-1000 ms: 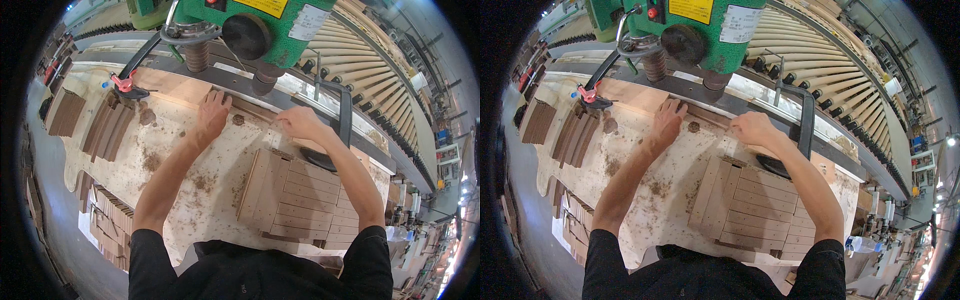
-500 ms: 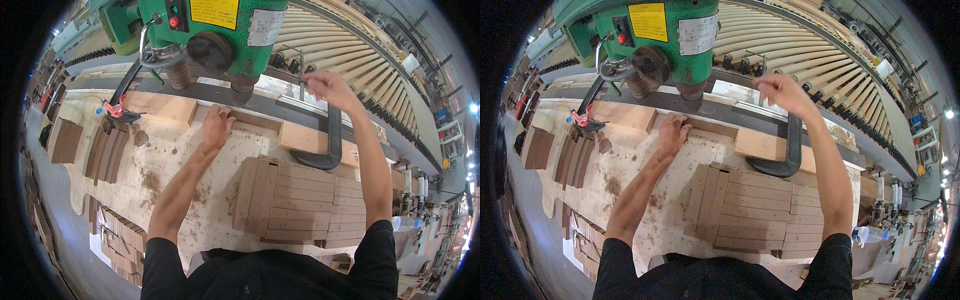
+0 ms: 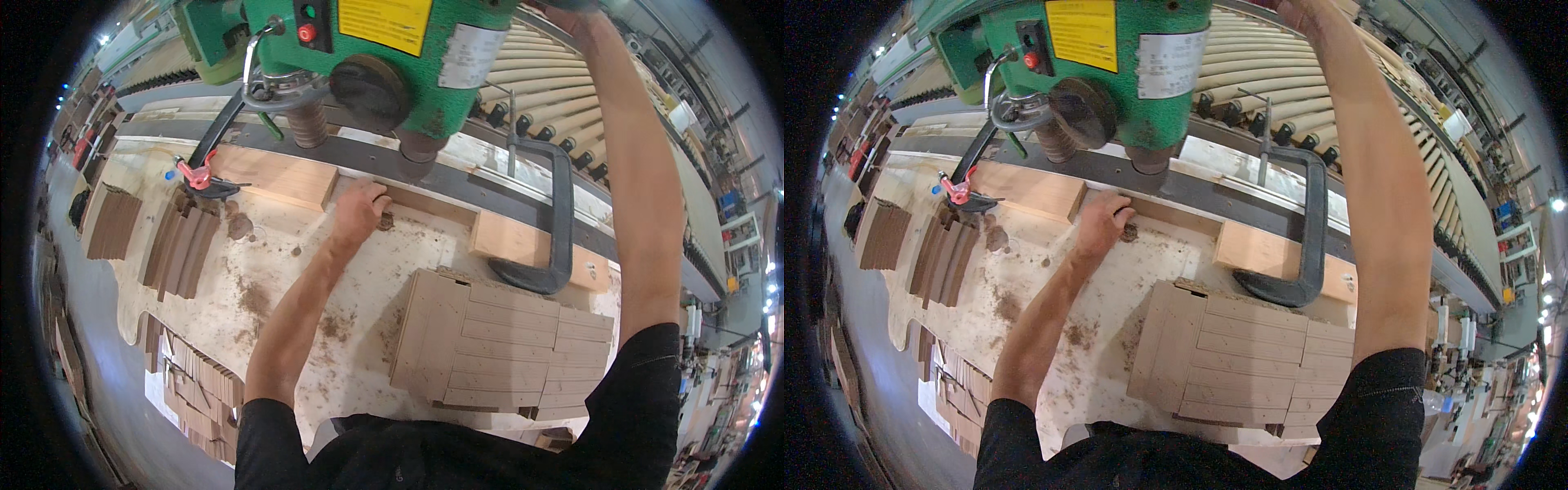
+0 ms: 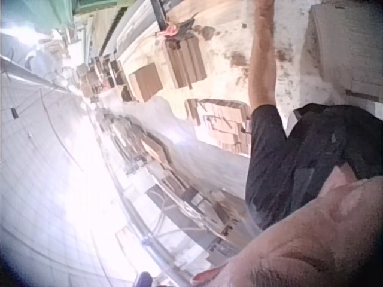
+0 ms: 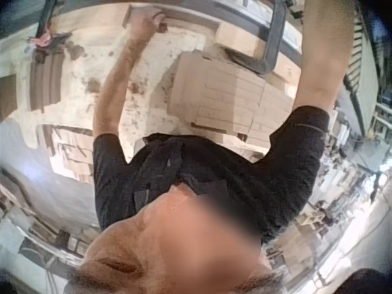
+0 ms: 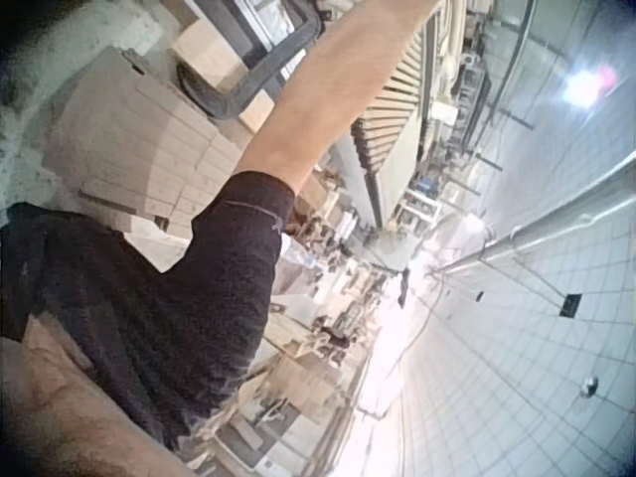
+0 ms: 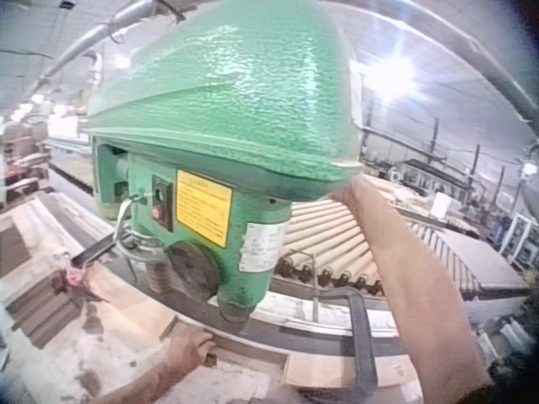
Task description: The person drills holes into wooden blocks one by one using a drill press and stacks the wooden blocks onto a pallet by hand.
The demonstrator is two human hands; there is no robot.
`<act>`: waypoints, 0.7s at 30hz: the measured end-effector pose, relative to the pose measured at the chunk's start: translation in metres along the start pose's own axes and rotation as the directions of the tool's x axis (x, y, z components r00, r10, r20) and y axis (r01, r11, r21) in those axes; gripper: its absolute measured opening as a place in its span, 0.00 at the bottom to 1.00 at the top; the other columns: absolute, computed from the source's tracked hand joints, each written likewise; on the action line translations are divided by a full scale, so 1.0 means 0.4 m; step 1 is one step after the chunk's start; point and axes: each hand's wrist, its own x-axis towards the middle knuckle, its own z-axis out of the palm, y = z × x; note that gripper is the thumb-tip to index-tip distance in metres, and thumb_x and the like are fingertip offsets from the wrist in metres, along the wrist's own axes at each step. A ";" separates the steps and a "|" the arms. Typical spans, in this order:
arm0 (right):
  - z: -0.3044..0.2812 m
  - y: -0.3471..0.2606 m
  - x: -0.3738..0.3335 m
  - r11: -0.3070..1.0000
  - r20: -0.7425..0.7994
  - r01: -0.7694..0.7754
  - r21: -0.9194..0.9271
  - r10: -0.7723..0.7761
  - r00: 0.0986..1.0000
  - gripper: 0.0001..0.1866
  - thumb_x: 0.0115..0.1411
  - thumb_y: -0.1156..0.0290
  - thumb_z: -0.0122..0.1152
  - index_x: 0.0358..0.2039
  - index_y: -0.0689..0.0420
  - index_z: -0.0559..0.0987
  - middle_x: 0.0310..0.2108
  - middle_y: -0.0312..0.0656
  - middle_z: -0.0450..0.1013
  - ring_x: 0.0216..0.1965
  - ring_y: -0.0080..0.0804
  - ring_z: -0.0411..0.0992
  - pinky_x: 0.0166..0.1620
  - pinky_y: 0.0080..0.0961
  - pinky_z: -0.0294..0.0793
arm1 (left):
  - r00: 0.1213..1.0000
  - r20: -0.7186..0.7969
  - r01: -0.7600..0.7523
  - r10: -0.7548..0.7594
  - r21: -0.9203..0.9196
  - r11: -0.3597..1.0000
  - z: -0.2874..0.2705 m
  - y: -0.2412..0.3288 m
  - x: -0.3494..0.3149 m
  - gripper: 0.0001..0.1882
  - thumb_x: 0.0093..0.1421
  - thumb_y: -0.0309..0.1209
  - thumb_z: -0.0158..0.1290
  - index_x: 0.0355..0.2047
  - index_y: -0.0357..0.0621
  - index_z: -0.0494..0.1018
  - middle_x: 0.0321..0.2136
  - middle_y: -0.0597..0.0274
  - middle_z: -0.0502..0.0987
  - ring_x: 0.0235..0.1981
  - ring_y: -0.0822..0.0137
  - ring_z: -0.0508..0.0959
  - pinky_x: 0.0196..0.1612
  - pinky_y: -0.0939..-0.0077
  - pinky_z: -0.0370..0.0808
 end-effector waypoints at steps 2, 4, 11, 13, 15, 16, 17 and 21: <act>0.007 -0.007 0.044 0.996 -0.029 0.009 0.091 -0.006 1.000 0.18 0.65 0.63 0.52 0.49 0.63 0.75 0.34 0.36 0.74 0.31 0.21 0.72 0.42 0.18 0.75 | 0.993 0.065 0.105 -0.099 -0.102 0.989 0.001 0.007 0.002 0.09 0.49 0.29 0.61 0.30 0.40 0.77 0.28 0.52 0.75 0.33 0.51 0.76 0.36 0.62 0.73; 0.018 -0.007 0.080 0.986 -0.055 0.022 0.166 -0.013 0.998 0.18 0.65 0.62 0.52 0.48 0.63 0.75 0.34 0.37 0.74 0.31 0.22 0.73 0.41 0.19 0.75 | 0.991 0.052 0.129 -0.123 -0.140 0.982 0.000 0.015 0.003 0.09 0.48 0.30 0.62 0.29 0.40 0.77 0.27 0.53 0.76 0.32 0.51 0.76 0.35 0.63 0.72; 0.040 -0.033 0.141 0.945 -0.139 0.116 0.306 -0.076 0.987 0.19 0.65 0.62 0.52 0.48 0.63 0.75 0.34 0.38 0.75 0.31 0.23 0.74 0.40 0.19 0.76 | 0.976 0.106 0.209 -0.192 -0.189 0.960 -0.001 0.008 0.001 0.08 0.48 0.30 0.62 0.27 0.40 0.78 0.26 0.53 0.75 0.31 0.52 0.75 0.33 0.63 0.71; 0.028 -0.048 0.137 0.935 -0.177 0.161 0.315 -0.108 0.978 0.19 0.65 0.61 0.52 0.48 0.63 0.75 0.34 0.39 0.75 0.31 0.23 0.74 0.40 0.19 0.76 | 0.976 0.103 0.210 -0.192 -0.203 0.956 0.001 0.014 0.000 0.08 0.48 0.30 0.62 0.27 0.40 0.78 0.26 0.53 0.75 0.30 0.52 0.75 0.33 0.63 0.71; 0.020 -0.059 0.113 0.925 -0.213 0.216 0.314 -0.153 0.965 0.19 0.65 0.61 0.52 0.47 0.64 0.75 0.34 0.39 0.75 0.31 0.24 0.75 0.40 0.19 0.76 | 0.975 0.087 0.217 -0.203 -0.213 0.953 -0.008 0.008 0.001 0.07 0.48 0.30 0.61 0.27 0.40 0.78 0.25 0.53 0.75 0.30 0.52 0.75 0.33 0.63 0.71; 0.007 -0.065 0.091 0.920 -0.236 0.249 0.303 -0.181 0.955 0.19 0.65 0.61 0.52 0.47 0.64 0.75 0.34 0.40 0.75 0.31 0.24 0.75 0.40 0.20 0.76 | 0.981 0.074 0.193 -0.181 -0.188 0.963 -0.013 0.005 -0.002 0.07 0.48 0.30 0.61 0.26 0.41 0.78 0.25 0.53 0.75 0.30 0.52 0.75 0.33 0.63 0.71; -0.010 -0.068 0.056 0.917 -0.258 0.278 0.285 -0.206 0.944 0.19 0.65 0.61 0.52 0.47 0.64 0.75 0.34 0.40 0.75 0.31 0.24 0.75 0.40 0.20 0.76 | 0.986 0.058 0.167 -0.159 -0.165 0.972 -0.014 0.005 -0.001 0.07 0.48 0.31 0.61 0.26 0.41 0.78 0.25 0.53 0.74 0.30 0.52 0.75 0.33 0.63 0.71; -0.113 -0.074 -0.126 0.935 -0.317 0.330 0.128 -0.277 0.907 0.19 0.65 0.60 0.52 0.47 0.64 0.75 0.35 0.41 0.75 0.30 0.25 0.76 0.39 0.20 0.77 | 0.980 0.081 0.192 -0.183 -0.121 0.974 0.000 0.013 0.006 0.07 0.49 0.32 0.60 0.26 0.42 0.79 0.25 0.54 0.74 0.30 0.52 0.75 0.34 0.62 0.71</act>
